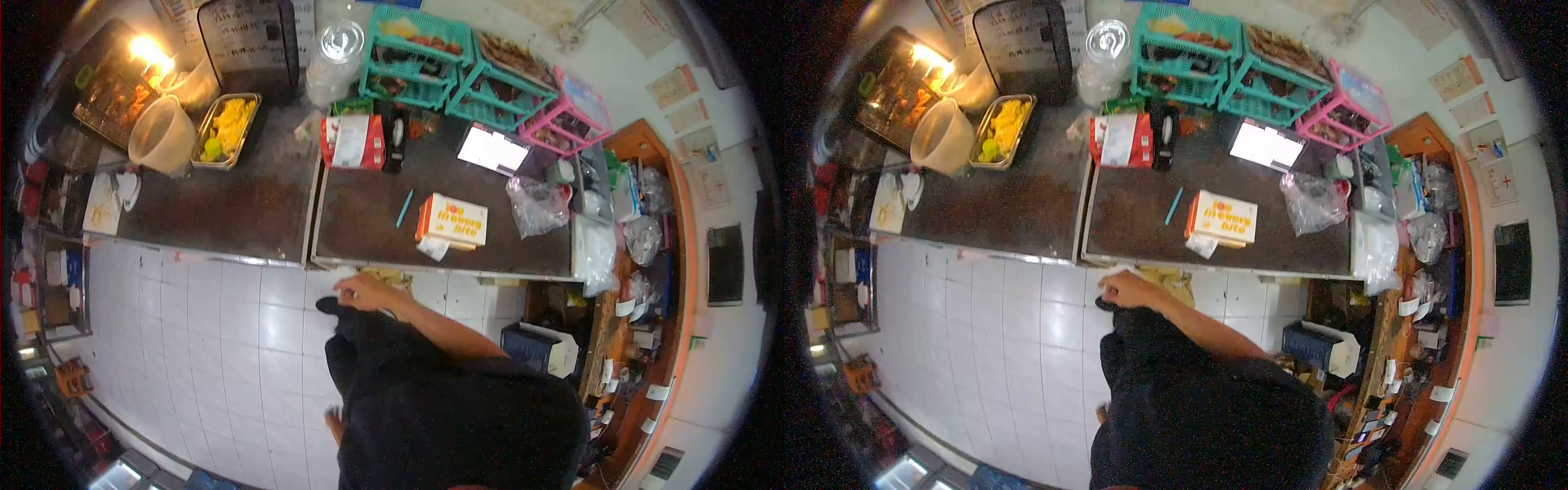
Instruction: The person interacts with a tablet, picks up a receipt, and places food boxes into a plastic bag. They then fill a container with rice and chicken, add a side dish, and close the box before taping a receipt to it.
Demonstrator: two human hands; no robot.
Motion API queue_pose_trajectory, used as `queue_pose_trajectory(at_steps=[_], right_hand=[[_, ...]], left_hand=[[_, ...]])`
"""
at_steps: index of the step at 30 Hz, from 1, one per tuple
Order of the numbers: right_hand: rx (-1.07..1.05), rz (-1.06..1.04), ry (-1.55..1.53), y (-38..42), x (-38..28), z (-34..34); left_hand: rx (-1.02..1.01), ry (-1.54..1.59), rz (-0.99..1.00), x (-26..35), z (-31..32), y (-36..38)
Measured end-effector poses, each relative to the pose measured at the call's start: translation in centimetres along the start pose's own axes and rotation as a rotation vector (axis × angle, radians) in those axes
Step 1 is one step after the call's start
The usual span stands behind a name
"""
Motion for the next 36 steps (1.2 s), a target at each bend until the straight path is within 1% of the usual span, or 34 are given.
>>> queue_pose_trajectory(at_steps=[1,2,4,5,6,7,8,10,11,13,14,16,18,19,22,24,26,28,30,31,33,34,36], right_hand=[[0.094,-0.063,-0.063,0.3,-1.1,-2.6],[0.192,-0.121,-0.134,1.3,-1.2,-4.7],[0.632,-0.179,0.116,3.5,3.4,-11.8],[0.776,0.177,-0.016,5.3,6.1,-15.7],[0.920,0.202,0.179,7.5,8.9,-20.6],[1.064,0.285,0.311,9.0,13.3,-24.4],[1.091,0.392,0.482,10.0,15.2,-27.9],[0.941,0.631,0.401,9.9,24.2,-32.2],[0.945,0.636,0.391,9.2,26.4,-33.2],[0.567,0.828,0.477,7.5,31.2,-32.9],[0.553,0.826,0.471,6.9,32.2,-33.4],[0.343,0.975,0.340,5.8,34.3,-32.0],[0.374,0.984,0.335,5.3,34.3,-32.1],[0.384,0.997,0.329,5.2,33.7,-32.5],[0.403,0.994,0.357,5.3,34.7,-33.6],[0.433,1.000,0.324,5.4,34.7,-34.2],[0.426,1.006,0.329,5.3,34.5,-34.3],[0.420,1.013,0.341,5.9,34.3,-34.6],[0.487,0.953,0.290,6.7,33.9,-34.6],[0.496,0.959,0.281,7.6,34.0,-34.2],[0.837,0.618,0.209,10.4,32.3,-34.3],[0.852,0.625,0.206,12.4,31.8,-33.5],[1.145,0.672,0.047,18.6,30.9,-31.0]], left_hand=[[0.102,-0.119,-0.127,-0.7,-1.6,2.3],[0.086,-0.165,-0.173,0.0,-1.8,3.6],[0.028,-0.251,-0.240,2.5,-1.8,5.0],[0.004,-0.296,-0.244,4.2,-1.7,5.1],[-0.016,-0.330,-0.244,5.7,-1.1,5.1],[-0.032,-0.372,-0.234,7.4,-0.6,5.2],[-0.039,-0.412,-0.203,9.5,0.4,4.8],[-0.029,-0.492,-0.115,13.8,2.9,3.9],[0.016,-0.568,-0.045,16.1,4.4,3.4],[-0.084,-0.629,0.124,20.1,7.9,3.4],[-0.063,-0.690,0.184,21.5,9.3,3.8],[0.085,-0.667,0.184,22.9,11.0,5.1],[0.075,-0.675,0.175,22.5,13.3,6.6],[-0.032,-0.686,0.188,21.7,14.8,7.4],[-0.048,-0.782,0.057,18.8,18.1,8.1],[-0.127,-0.795,0.073,17.4,20.3,9.3],[-0.107,-0.808,0.046,16.8,21.3,8.8],[-0.136,-0.828,0.043,16.5,22.9,9.0],[-0.131,-0.865,0.062,16.7,23.7,9.3],[-0.144,-0.852,0.071,17.0,24.1,9.3],[-0.136,-0.844,0.083,17.5,24.5,8.8],[-0.145,-0.857,0.099,17.6,24.8,8.6],[-0.166,-0.848,0.128,17.3,25.4,8.5]])
Point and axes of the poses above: each hand's wrist, its own y-axis away from the middle knuckle, its own z-axis out of the palm, x = y × z, the point moved 6 cm from there along -y, towards the middle knuckle, and after that the axes turned 2 degrees about y, right-handed, at the moved point
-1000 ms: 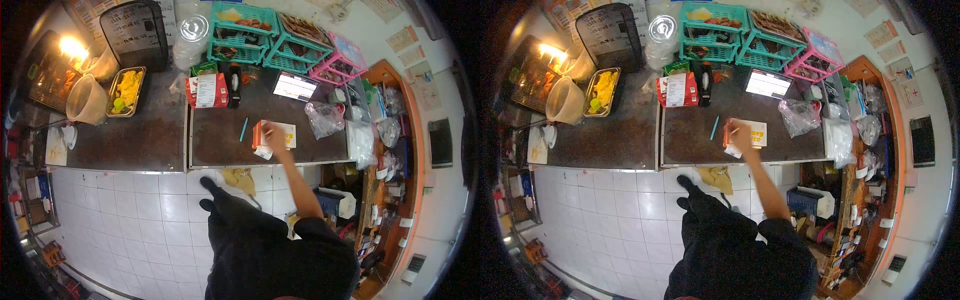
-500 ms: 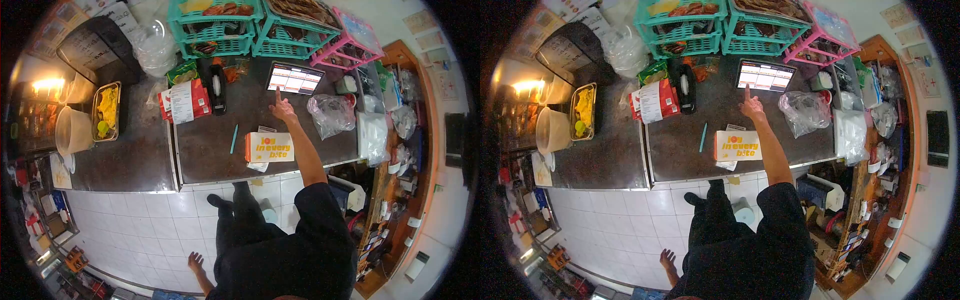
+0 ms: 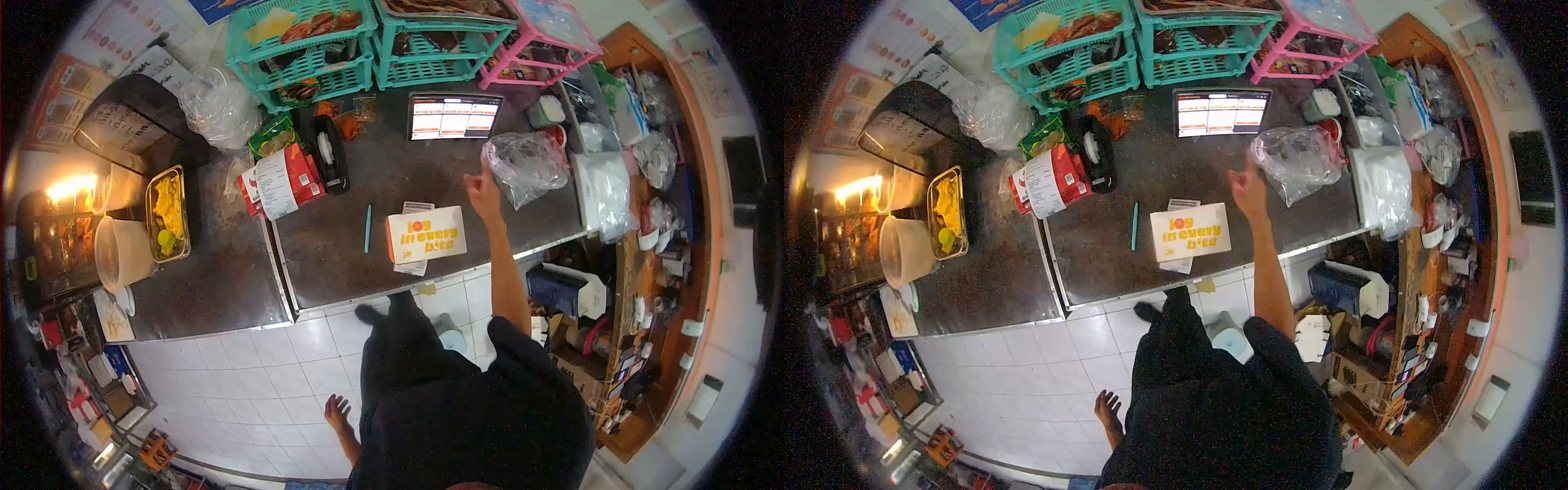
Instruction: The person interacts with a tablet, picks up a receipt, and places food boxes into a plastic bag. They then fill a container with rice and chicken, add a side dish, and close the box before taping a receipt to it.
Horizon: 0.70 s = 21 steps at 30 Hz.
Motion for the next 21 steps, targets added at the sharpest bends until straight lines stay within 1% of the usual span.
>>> queue_pose_trajectory(at_steps=[2,3,4,5,6,7,8,10,12,13,14,15,16,18,20,21], right_hand=[[0.167,0.224,-0.135,5.6,6.6,-2.3],[0.173,0.306,-0.202,9.1,10.8,-2.6],[0.178,0.396,-0.270,13.3,14.2,-2.9],[0.209,0.490,-0.360,17.9,15.1,-3.6],[0.242,0.579,-0.454,22.3,15.6,-4.1],[0.212,0.644,-0.539,26.7,17.7,-3.9],[0.178,0.698,-0.621,30.4,19.6,-3.8],[0.059,0.821,-0.482,35.6,18.3,-5.1],[-0.084,0.846,-0.411,38.2,17.3,-6.7],[-0.084,0.812,-0.390,38.7,17.6,-6.9],[-0.072,0.790,-0.370,39.2,18.9,-7.1],[-0.041,0.770,-0.331,39.0,18.5,-8.2],[-0.022,0.749,-0.286,38.3,18.2,-9.1],[0.021,0.581,-0.150,36.5,17.8,-11.2],[0.018,0.481,-0.129,34.6,18.3,-13.8],[0.083,0.447,-0.129,33.9,19.2,-15.6]], left_hand=[[-0.046,-0.018,-0.003,-0.2,1.3,-1.7],[-0.117,-0.025,0.035,-0.4,2.3,-2.7],[-0.143,-0.041,-0.017,-0.8,3.6,-4.0],[-0.197,-0.088,-0.004,-0.7,5.1,-4.8],[-0.290,-0.065,0.022,0.3,6.9,-4.7],[-0.317,-0.129,-0.031,1.2,8.7,-5.1],[-0.373,-0.199,-0.017,2.4,10.7,-5.1],[-0.545,-0.235,0.120,4.5,13.8,-4.8],[-0.659,-0.282,0.154,6.3,17.6,-3.7],[-0.715,-0.265,0.192,7.1,19.1,-3.0],[-0.783,-0.258,0.224,7.9,20.9,-2.4],[-0.790,-0.339,0.240,8.3,22.9,-1.6],[-0.833,-0.357,0.232,8.5,24.6,-0.5],[-0.872,-0.428,0.179,7.7,27.9,0.3],[-0.974,-0.501,0.231,7.6,30.8,2.2],[-0.990,-0.561,0.249,7.6,32.5,3.6]])
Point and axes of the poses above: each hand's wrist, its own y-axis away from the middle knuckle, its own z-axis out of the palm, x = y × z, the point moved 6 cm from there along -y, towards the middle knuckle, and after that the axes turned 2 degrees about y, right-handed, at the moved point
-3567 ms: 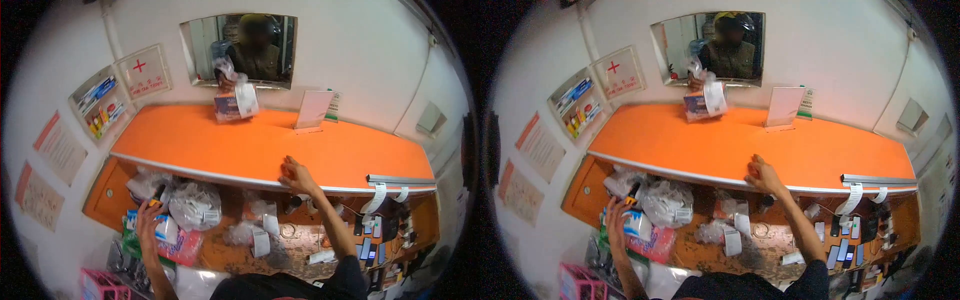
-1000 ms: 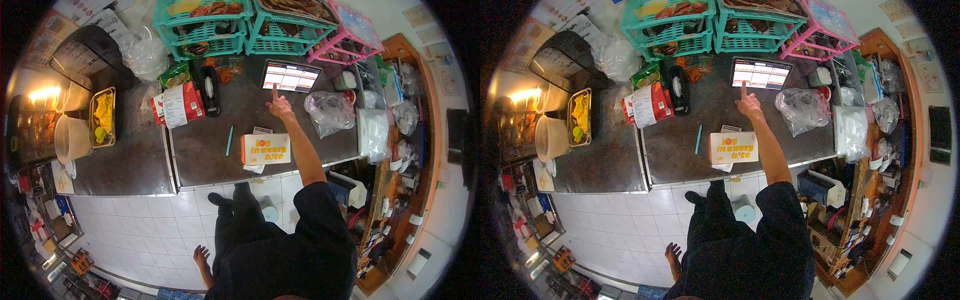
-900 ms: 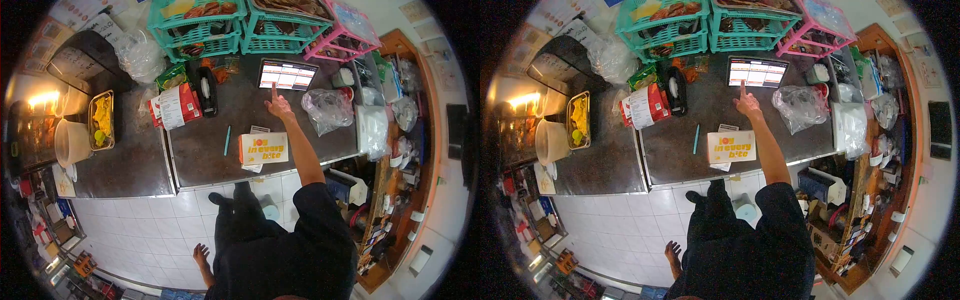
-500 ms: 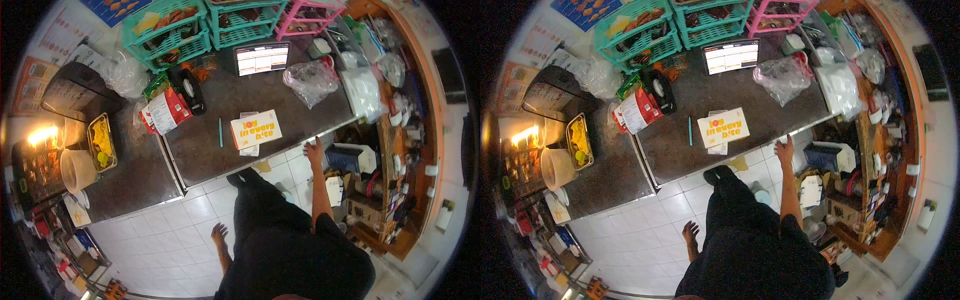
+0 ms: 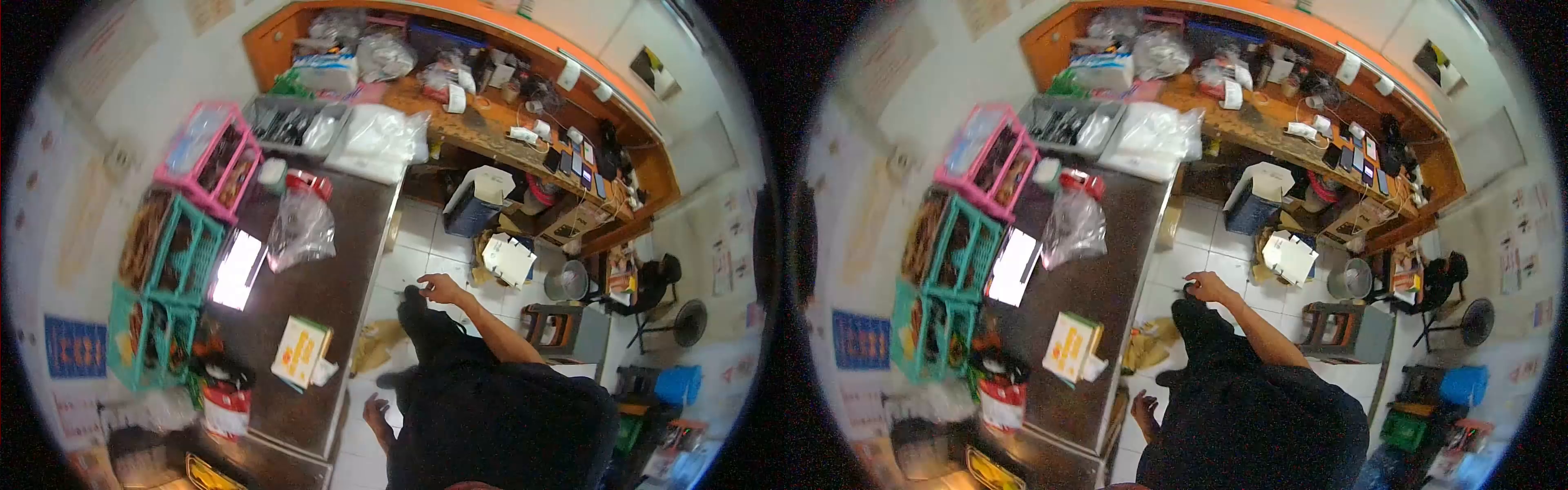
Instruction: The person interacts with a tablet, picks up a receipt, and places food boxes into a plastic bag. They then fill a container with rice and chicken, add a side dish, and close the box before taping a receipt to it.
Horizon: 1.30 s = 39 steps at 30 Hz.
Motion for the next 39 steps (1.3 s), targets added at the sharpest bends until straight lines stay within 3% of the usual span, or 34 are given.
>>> queue_pose_trajectory(at_steps=[1,3,4,5,6,8,9,10,11,12,13,14,16,19,21,23,27,28,31,34,35,37,39], right_hand=[[0.025,0.001,-0.024,-1.0,0.3,-1.7],[0.024,0.264,-0.287,-3.5,2.8,-5.4],[0.027,0.295,-0.358,-5.2,4.2,-7.0],[0.008,0.285,-0.353,-7.2,5.4,-8.5],[0.041,0.317,-0.474,-9.2,7.1,-9.6],[-0.034,0.324,-0.683,-15.0,10.4,-10.8],[-0.037,0.272,-0.629,-17.8,10.2,-11.7],[-0.233,0.253,-0.579,-19.5,10.0,-11.3],[-0.286,0.230,-0.539,-18.0,9.3,-10.7],[-0.279,0.153,-0.509,-22.5,6.9,-12.8],[-0.234,0.039,-0.490,-27.3,3.5,-13.2],[-0.363,-0.030,-0.458,-28.9,0.7,-11.6],[-0.660,-0.177,-0.387,-29.8,-2.5,-6.9],[-0.886,-0.372,-0.121,-28.0,-8.7,1.4],[-0.874,-0.604,-0.067,-26.5,-14.2,4.6],[-0.946,-0.594,-0.099,-24.8,-18.0,7.6],[-0.998,-0.447,-0.151,-20.7,-23.6,11.7],[-0.956,-0.548,-0.119,-19.2,-25.5,11.7],[-0.769,-0.982,-0.053,-15.3,-30.5,13.5],[-0.809,-0.911,0.103,-12.5,-30.5,16.9],[-0.797,-0.888,0.117,-12.1,-30.3,17.4],[-0.784,-0.816,0.143,-11.8,-29.9,17.9],[-0.740,-0.810,0.073,-12.1,-29.9,17.5]], left_hand=[[-0.042,-0.026,0.006,0.4,1.2,-1.3],[-0.074,-0.087,0.057,2.8,4.6,-3.0],[-0.110,-0.119,0.116,2.4,5.4,-5.3],[-0.066,-0.064,0.044,-1.0,4.6,-8.7],[-0.071,-0.112,0.101,-3.8,3.5,-11.4],[-0.022,-0.095,0.454,-7.4,5.0,-15.5],[0.067,-0.116,0.208,-6.1,8.4,-13.6],[0.146,-0.071,0.036,-2.4,13.9,-11.3],[0.250,-0.001,-0.058,0.7,17.0,-7.9],[0.341,0.102,-0.093,4.7,20.5,-7.0],[0.376,0.087,-0.095,2.8,20.9,-7.0],[0.397,0.044,-0.116,3.1,22.6,-5.7],[0.546,0.129,-0.104,2.9,24.9,-3.9],[0.700,0.355,-0.094,0.8,26.9,-1.7],[0.823,0.498,-0.066,-0.5,27.5,0.1],[0.865,0.523,-0.108,-1.8,27.9,1.2],[0.936,0.633,-0.147,-3.9,26.8,3.0],[0.919,0.641,-0.164,-3.7,26.0,3.2],[1.127,0.539,0.000,0.4,19.1,3.5],[1.204,0.245,0.323,5.0,8.5,1.6],[1.190,0.216,0.376,9.3,5.8,1.2],[1.141,0.168,0.409,15.5,2.3,0.7],[1.116,0.148,0.315,15.8,0.5,0.2]])
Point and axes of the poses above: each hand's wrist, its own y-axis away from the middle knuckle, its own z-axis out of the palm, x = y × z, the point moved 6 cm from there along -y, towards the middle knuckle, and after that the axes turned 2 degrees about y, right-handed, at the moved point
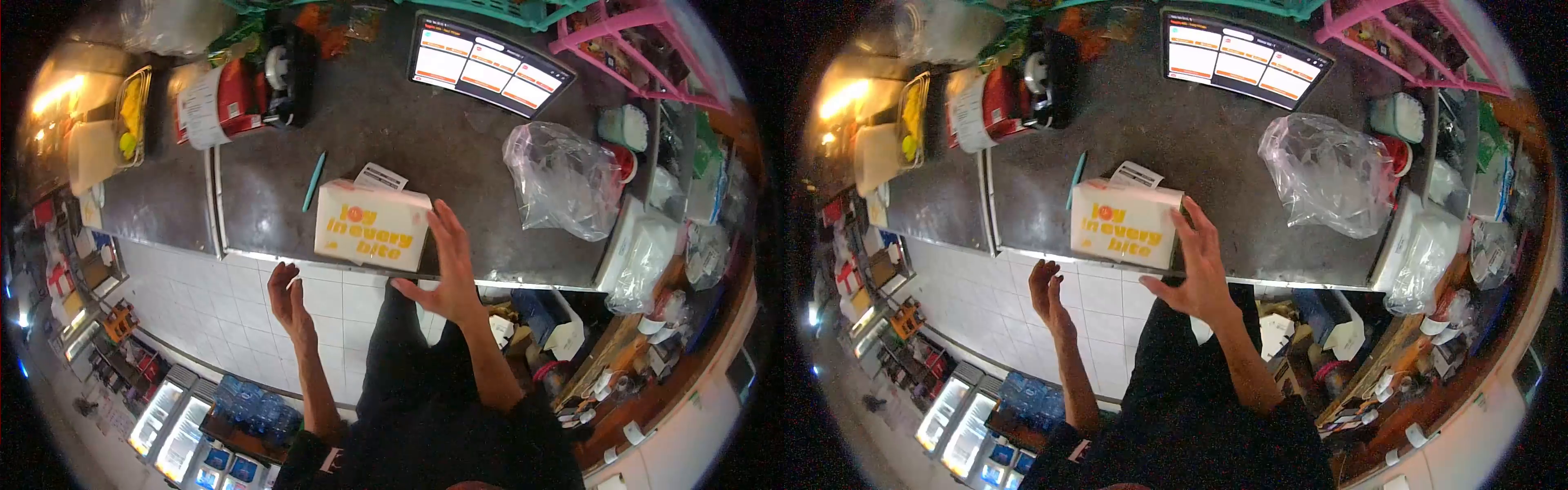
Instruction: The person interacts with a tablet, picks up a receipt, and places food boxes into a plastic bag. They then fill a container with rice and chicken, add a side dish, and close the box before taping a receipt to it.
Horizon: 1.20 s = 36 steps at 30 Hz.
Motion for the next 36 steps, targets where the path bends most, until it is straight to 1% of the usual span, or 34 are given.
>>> queue_pose_trajectory(at_steps=[2,3,4,6,7,8,9,10,11,12,13,14,15,16,17,18,19,21,22,24,26,28,30,31,33,34,36], right_hand=[[0.164,0.081,-0.163,0.5,2.0,-0.9],[0.224,0.168,-0.217,0.8,3.7,-1.0],[0.226,0.184,-0.215,0.8,5.4,-0.8],[0.242,0.360,-0.213,0.5,9.6,-0.2],[0.240,0.366,-0.210,-0.1,10.6,-0.1],[0.218,0.361,-0.124,-1.0,11.2,0.0],[0.197,0.354,-0.038,-1.7,11.6,0.2],[0.204,0.352,-0.031,-2.1,11.9,0.4],[0.172,0.352,0.039,-2.7,12.2,0.6],[0.150,0.351,0.115,-3.5,12.6,0.5],[0.183,0.351,0.133,-4.0,13.0,0.0],[0.139,0.346,0.226,-4.5,13.3,0.2],[0.091,0.347,0.310,-5.1,13.3,0.5],[0.109,0.357,0.308,-6.3,12.6,0.0],[0.120,0.308,0.282,-7.9,11.9,-0.5],[0.128,0.256,0.257,-9.6,11.2,-1.0],[0.134,0.260,0.257,-11.1,11.0,-1.1],[0.201,0.076,0.359,-14.3,9.6,-1.1],[0.203,0.074,0.353,-15.4,9.9,-0.7],[0.163,0.001,0.396,-16.9,9.6,0.3],[0.139,0.020,0.423,-17.3,9.3,0.7],[0.116,0.042,0.453,-17.3,9.5,0.9],[0.220,0.089,0.360,-16.9,10.4,0.1],[0.226,0.096,0.365,-16.6,10.9,-0.2],[0.376,0.194,0.207,-15.8,12.4,-1.2],[0.382,0.195,0.209,-15.6,12.8,-1.3],[0.532,0.203,0.257,-14.6,13.6,-2.9]], left_hand=[[-0.045,-0.028,-0.082,-3.5,-0.5,-0.8],[-0.055,-0.015,-0.136,-5.8,-0.9,-1.1],[-0.066,-0.022,-0.145,-7.0,-0.7,-1.3],[-0.079,-0.146,-0.102,-8.2,-0.4,-1.9],[-0.103,-0.248,-0.136,-8.6,-0.3,-2.1],[-0.103,-0.246,-0.139,-8.8,-0.2,-2.2],[-0.129,-0.416,-0.058,-8.6,0.3,-2.2],[-0.159,-0.579,0.031,-8.2,0.8,-2.4],[-0.234,-0.741,0.181,-7.3,1.6,-2.4],[-0.240,-0.774,0.204,-7.3,2.1,-2.2],[-0.231,-0.814,0.239,-7.3,2.5,-1.8],[-0.222,-0.860,0.273,-7.3,2.7,-1.8],[-0.236,-0.852,0.296,-7.3,3.3,-1.8],[-0.202,-0.882,0.280,-7.4,3.4,-1.8],[-0.165,-0.914,0.258,-7.5,3.1,-1.7],[-0.172,-0.915,0.266,-7.4,3.3,-1.6],[-0.153,-0.934,0.235,-7.4,3.4,-1.6],[-0.126,-0.955,0.205,-7.8,3.5,-1.4],[-0.122,-0.962,0.238,-8.1,3.5,-1.3],[-0.113,-0.975,0.273,-8.5,3.3,-1.3],[-0.105,-0.962,0.303,-8.8,3.3,-1.1],[-0.094,-0.963,0.289,-8.8,3.4,-1.0],[-0.098,-0.959,0.282,-8.9,3.6,-0.9],[-0.091,-0.957,0.300,-8.9,3.5,-0.9],[-0.088,-0.953,0.321,-8.8,3.5,-0.8],[-0.091,-0.950,0.327,-8.8,3.5,-0.8],[-0.095,-0.955,0.324,-8.9,3.5,-0.7]])
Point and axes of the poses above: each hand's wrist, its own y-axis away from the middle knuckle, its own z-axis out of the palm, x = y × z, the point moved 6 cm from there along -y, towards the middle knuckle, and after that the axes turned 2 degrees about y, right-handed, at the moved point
